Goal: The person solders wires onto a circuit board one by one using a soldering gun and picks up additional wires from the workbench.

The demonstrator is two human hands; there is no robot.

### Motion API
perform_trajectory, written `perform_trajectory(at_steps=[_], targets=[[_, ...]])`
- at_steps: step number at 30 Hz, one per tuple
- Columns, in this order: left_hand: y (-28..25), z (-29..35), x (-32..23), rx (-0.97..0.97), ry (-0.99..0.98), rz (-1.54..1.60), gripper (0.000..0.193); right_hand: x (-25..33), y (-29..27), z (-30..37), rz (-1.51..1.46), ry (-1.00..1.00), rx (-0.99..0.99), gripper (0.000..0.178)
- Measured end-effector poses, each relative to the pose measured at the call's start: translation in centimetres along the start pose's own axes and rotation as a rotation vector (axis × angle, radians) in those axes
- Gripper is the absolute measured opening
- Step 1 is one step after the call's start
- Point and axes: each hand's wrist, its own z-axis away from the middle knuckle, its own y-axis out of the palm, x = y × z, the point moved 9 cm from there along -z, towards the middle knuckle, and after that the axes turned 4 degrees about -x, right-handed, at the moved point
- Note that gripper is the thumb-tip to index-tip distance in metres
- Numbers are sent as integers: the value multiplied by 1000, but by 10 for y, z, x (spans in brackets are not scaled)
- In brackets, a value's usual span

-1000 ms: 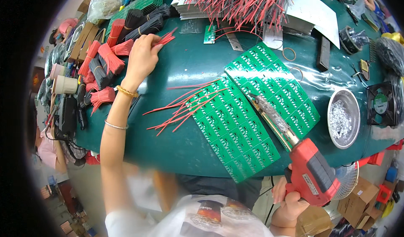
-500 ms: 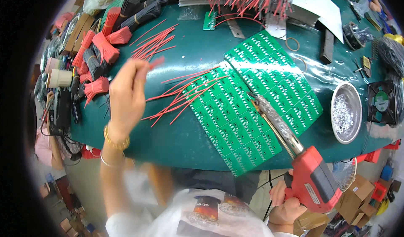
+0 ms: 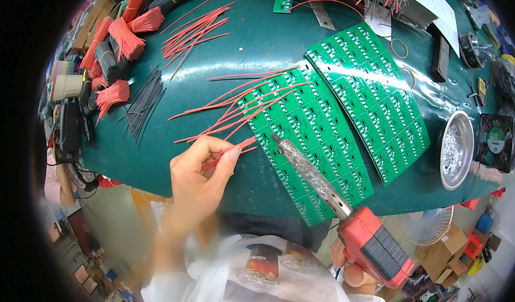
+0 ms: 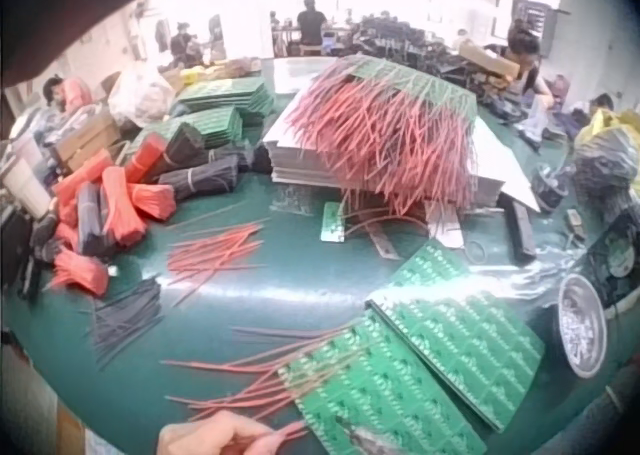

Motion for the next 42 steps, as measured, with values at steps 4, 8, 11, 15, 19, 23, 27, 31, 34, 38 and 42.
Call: perform_trajectory(at_steps=[4, 8, 11, 15, 19, 23, 27, 31, 34, 38, 42], targets=[[6, -4, 2, 51, -11, -38, 8, 6, 4, 8, 85, 7, -59, 93], [5, -4, 1, 52, 11, -69, 9, 6, 6, 3, 69, -6, -45, 90], [6, -4, 1, 75, 0, -90, 9, 5, 6, -3, -144, 52, -142, 53], [6, -5, 0, 59, 21, -85, 10, -5, -9, 13, -45, -27, -162, 56], [7, -6, 0, 76, 6, -108, 10, 0, -6, 11, 181, -10, -85, 51], [7, -6, -1, 73, 13, -101, 11, 14, 5, -6, -22, -48, 75, 44], [6, -7, -3, 61, 36, -116, 11, 3, -1, 2, 51, -9, 74, 82], [8, -7, -1, 88, -1, -132, 11, 2, 3, -6, -34, 135, -83, 46], [8, -7, 0, 85, -4, -128, 11, -2, -3, -2, 24, 166, -205, 43], [7, -7, -1, 81, -4, -119, 11, 5, 2, -9, -83, 115, -45, 46], [7, -8, -3, 95, -2, -137, 11, 7, 3, 4, 114, 32, 15, 88]])
